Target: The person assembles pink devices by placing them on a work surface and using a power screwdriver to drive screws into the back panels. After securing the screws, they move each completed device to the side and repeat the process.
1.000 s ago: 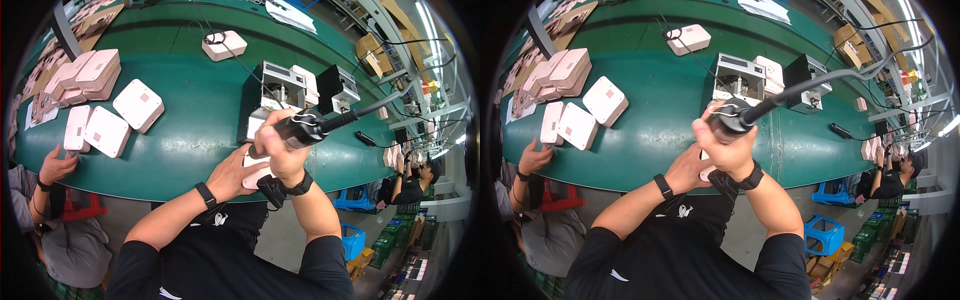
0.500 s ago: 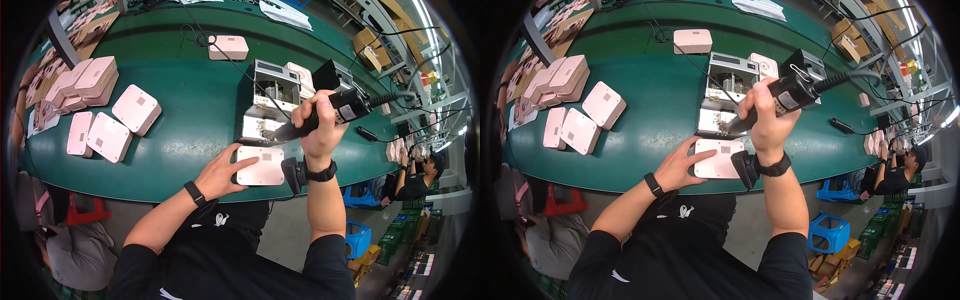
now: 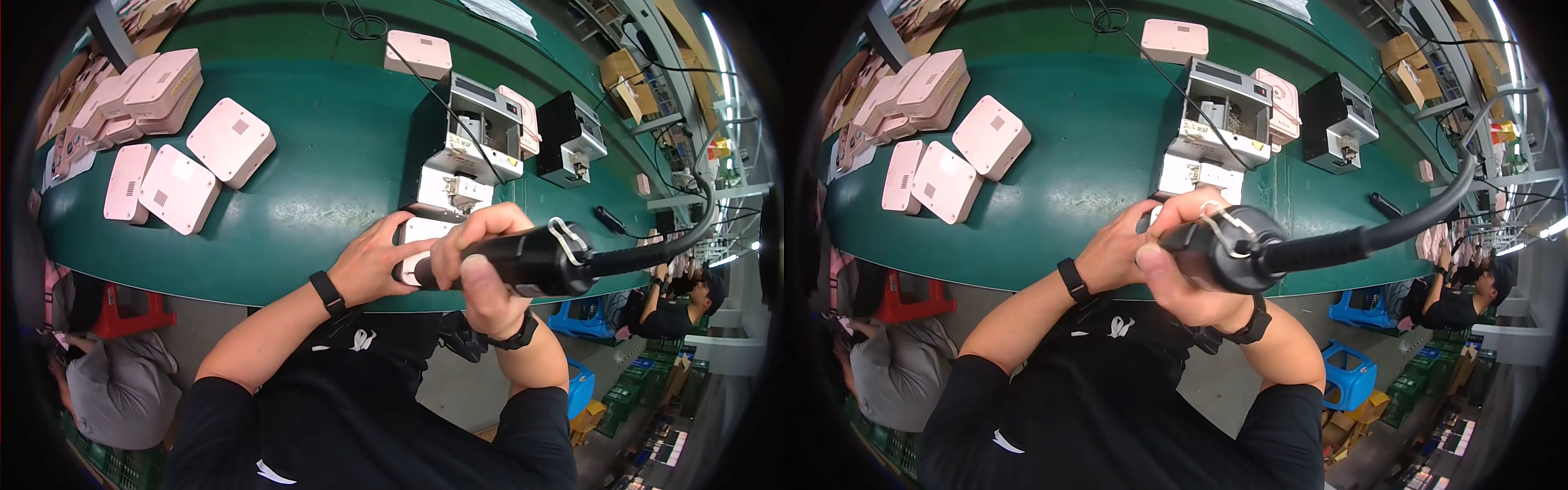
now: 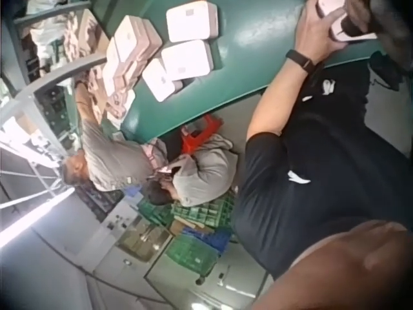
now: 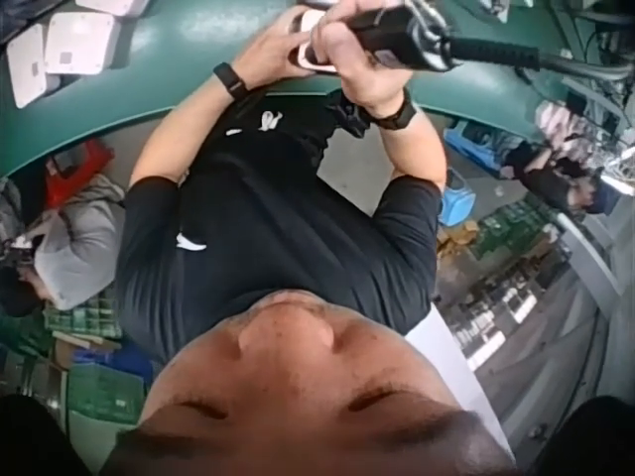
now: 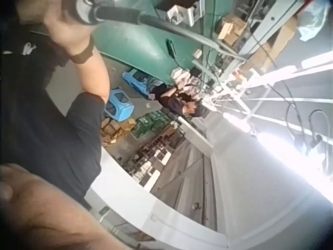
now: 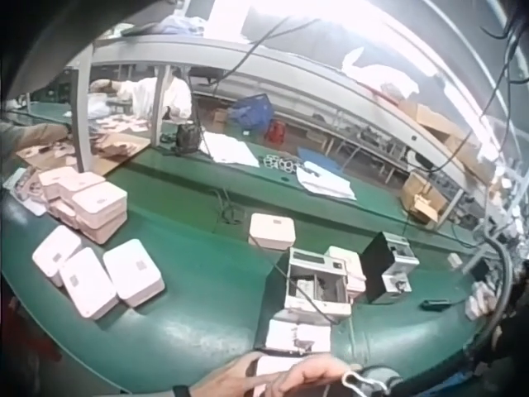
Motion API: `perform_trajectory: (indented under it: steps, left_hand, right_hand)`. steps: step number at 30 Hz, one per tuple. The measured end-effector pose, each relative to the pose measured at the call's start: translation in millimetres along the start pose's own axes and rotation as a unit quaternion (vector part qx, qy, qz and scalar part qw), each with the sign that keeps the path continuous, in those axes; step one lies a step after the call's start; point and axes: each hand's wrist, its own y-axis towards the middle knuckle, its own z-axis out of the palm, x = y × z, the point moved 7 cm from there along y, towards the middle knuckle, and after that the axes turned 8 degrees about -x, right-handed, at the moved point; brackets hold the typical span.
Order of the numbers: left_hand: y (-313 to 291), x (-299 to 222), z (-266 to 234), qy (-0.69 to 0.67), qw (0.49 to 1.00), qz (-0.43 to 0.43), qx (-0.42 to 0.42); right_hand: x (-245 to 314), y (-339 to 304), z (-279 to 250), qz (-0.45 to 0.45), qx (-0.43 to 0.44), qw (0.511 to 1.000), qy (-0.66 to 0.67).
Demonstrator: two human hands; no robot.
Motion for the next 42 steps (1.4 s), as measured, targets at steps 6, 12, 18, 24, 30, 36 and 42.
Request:
perform_trajectory:
  steps: [6, 12, 18, 24, 30, 36, 42]
  left_hand:
    - [-1.6, 3.7, -0.1, -0.009, 0.999, 0.018, -0.025]
    - [-1.7, 4.8, -1.8, -0.024, 1.0, -0.003, -0.019]
    - [-0.3, -0.4, -6.2, -0.007, 1.0, 0.024, -0.019]
    - [-4.4, 4.5, -25.4, 0.02, 0.999, -0.026, 0.025]
    - [0.9, 0.7, -26.8, 0.026, 0.999, -0.021, 0.029]
    - [0.5, 4.7, -28.3, 0.022, 0.999, -0.028, 0.026]
    - [0.5, 5.3, -28.5, 0.024, 0.999, -0.022, 0.02]
  right_hand:
    - [-7.3, -5.5, 14.7, -0.004, 0.072, 0.997, -0.035]
    - [-10.3, -5.6, 15.9, 0.001, 0.092, 0.995, -0.034]
    - [2.4, -2.9, -4.2, -0.032, 0.012, 0.999, -0.015]
    - [18.7, 33.3, -73.2, -0.076, -0.207, 0.971, 0.092]
    - [6.5, 56.4, -87.3, -0.073, -0.256, 0.963, 0.049]
    - [0.3, 29.8, -64.7, 0.024, -0.182, 0.973, 0.14]
    - [19.6, 2.2, -31.6, 0.021, -0.093, 0.99, 0.108]
